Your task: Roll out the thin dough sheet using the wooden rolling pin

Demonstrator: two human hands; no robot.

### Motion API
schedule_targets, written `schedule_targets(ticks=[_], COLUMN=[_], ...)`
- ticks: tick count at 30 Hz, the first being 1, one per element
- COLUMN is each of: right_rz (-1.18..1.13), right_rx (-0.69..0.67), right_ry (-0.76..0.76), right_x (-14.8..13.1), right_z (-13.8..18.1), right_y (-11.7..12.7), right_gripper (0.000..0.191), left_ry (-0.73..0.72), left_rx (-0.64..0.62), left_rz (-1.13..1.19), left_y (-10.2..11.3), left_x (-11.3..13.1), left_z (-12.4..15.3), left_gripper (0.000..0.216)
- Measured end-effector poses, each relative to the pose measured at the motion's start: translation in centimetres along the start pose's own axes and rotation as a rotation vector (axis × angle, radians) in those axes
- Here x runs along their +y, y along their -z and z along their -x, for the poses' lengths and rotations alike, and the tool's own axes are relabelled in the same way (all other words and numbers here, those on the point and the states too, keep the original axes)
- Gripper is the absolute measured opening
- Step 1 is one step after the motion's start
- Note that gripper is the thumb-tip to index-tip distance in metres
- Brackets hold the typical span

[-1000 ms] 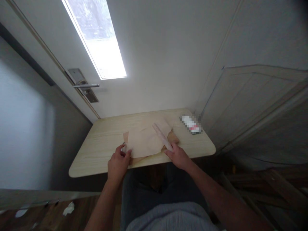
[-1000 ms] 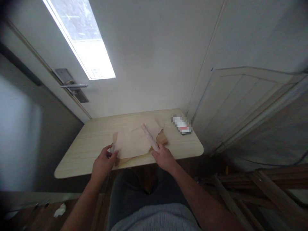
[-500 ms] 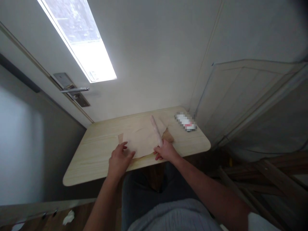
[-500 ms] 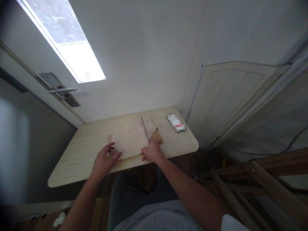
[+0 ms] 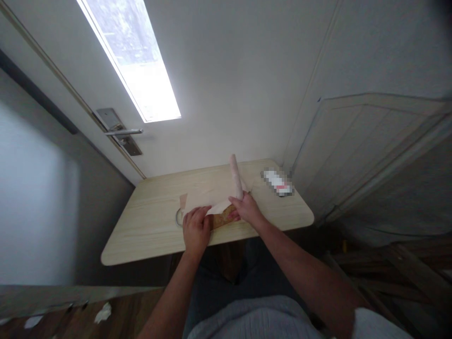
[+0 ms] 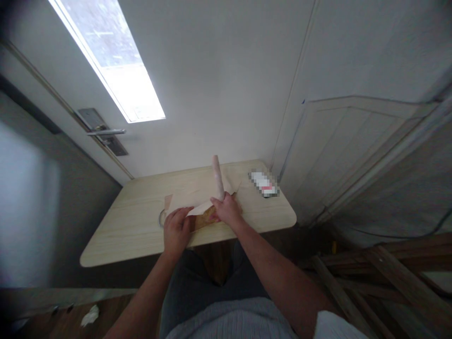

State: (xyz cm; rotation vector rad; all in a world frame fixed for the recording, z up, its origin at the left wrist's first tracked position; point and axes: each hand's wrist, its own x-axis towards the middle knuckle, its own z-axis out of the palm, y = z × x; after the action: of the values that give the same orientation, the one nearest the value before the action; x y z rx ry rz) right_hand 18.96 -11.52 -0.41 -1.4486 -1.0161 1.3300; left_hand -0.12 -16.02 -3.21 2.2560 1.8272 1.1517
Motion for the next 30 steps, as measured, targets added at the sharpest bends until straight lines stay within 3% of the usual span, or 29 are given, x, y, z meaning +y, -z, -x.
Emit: schedule_targets(ticks=[6,10,15,20,23,26,30], right_rz=[-0.063,-0.127,-0.156,-0.086,-0.024,0.124,0.148], right_rx=[0.132,0.172,0.322,0.43,0.459,0.511,0.524], right_ry=[-0.076,-0.09,-0.019,0.105,0.226,0.428,0.386], right_x=[-1.2,-1.2,-0.8,-2.5,-2.8,-1.2,2.2], right_z=[-3.5,-3.8,-4.5,-6.1,-4.5,-1.4,1.4], right_y=[2.4,2.6,2.7,3.6,4.4,5.2,6.3], right_gripper=[0.025,0.024,0.02,0.013,0.019,0.024,0.026], left_ry=[0.005,-0.006,0.01,0.076,0.047,-0.023,-0.12], left_rx=[-0.024,-0.054,-0.031,0.013,0.058,0.07,0.013], left_rz=[0.116,0.156,0.182,0.213,0.214,0.191,0.108], left_y=[0.5,0.8,0.9,1.4,2.1,2.4,2.1], left_x=[-2.4,-2.7,-2.3,-1.1,-0.6,-0.9,-2.0], left_z=[-0.6,-0.9,-0.9,-1.4,-0.5,1.5,3.8], left_gripper=[0.032,0.032,0.033,0.032,0.032,0.033,0.033])
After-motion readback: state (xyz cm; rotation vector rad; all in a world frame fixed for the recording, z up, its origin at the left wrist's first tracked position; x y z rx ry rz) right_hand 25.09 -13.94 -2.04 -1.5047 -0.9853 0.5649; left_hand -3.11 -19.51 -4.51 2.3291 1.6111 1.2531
